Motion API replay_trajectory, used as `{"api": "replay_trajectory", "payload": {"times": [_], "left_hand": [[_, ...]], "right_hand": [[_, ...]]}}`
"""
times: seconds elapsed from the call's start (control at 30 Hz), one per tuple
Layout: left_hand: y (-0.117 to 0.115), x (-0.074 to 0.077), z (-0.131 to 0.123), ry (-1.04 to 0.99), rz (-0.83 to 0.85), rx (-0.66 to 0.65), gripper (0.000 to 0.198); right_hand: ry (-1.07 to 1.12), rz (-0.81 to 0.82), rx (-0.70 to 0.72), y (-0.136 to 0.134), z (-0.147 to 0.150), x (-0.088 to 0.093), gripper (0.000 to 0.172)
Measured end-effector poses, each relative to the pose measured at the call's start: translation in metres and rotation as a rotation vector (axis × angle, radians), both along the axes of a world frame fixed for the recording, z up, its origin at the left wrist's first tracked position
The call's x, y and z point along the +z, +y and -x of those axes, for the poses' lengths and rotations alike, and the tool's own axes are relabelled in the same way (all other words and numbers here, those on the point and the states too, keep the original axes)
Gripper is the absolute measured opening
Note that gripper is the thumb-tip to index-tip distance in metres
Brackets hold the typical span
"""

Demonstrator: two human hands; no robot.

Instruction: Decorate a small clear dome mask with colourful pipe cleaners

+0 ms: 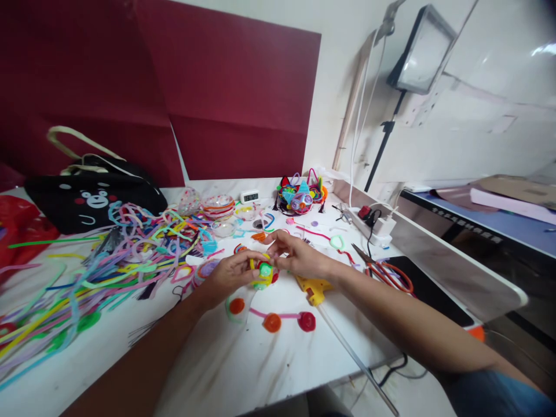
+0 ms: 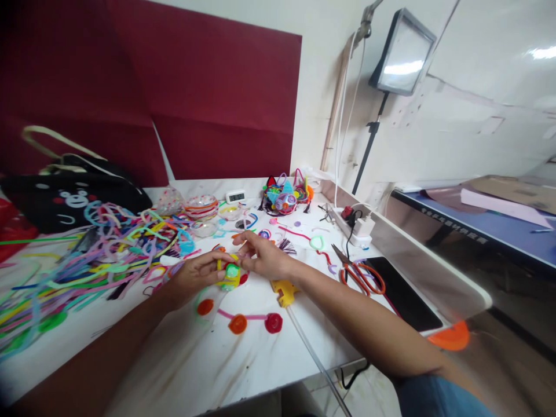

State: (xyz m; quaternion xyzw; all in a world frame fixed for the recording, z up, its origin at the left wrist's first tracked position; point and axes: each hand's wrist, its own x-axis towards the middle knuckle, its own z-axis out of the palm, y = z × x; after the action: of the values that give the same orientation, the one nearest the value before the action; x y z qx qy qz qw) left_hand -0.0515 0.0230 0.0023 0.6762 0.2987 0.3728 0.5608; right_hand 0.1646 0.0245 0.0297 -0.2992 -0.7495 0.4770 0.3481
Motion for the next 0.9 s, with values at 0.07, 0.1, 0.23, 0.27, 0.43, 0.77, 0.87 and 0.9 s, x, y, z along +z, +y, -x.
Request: {"api": "replay_trajectory", "payload": {"times": [0.07,0.1,0.23,0.27,0.43,0.77,0.87,0.9], "left_hand": [[0.0006,-0.0008,0.0005,0.002,0.006,-0.006,0.027],[0.0008,-0.0009,0.0006,0.005,0.013,-0.006,0.028],[-0.0002,0.0009,-0.0005,0.007,0.062,0.0,0.027],[-0.0006,0.0013,-0.001,0.004,0.073,-0.001,0.027],[-0.0008,-0.0007,-0.0024,-0.009,0.088,-0.01,0.028],[-0.0009,-0.0014,-0.001,0.015,0.071,0.04,0.03],[-0.0009,-0.0013,-0.001,0.013,0.096,0.046,0.03],[-0.0006,-0.0019,-0.0008,0.012,0.101,0.049,0.03]], "right_hand": [[-0.003,-0.006,-0.006,-0.0002,0.0006,-0.0012,0.035],[-0.005,-0.008,-0.015,-0.0005,0.0011,-0.0019,0.035],[-0.006,-0.003,-0.048,-0.0018,0.0031,-0.0043,0.036],[-0.005,-0.001,-0.053,-0.0021,0.0034,-0.0048,0.037],[-0.007,0.036,-0.059,-0.0027,0.0032,-0.0064,0.037],[0.013,0.122,-0.031,-0.0004,0.0031,-0.0062,0.037],[0.006,0.104,-0.041,0.0007,0.0037,-0.0069,0.033],[0.001,0.099,-0.044,0.0009,0.0036,-0.007,0.031]]}}
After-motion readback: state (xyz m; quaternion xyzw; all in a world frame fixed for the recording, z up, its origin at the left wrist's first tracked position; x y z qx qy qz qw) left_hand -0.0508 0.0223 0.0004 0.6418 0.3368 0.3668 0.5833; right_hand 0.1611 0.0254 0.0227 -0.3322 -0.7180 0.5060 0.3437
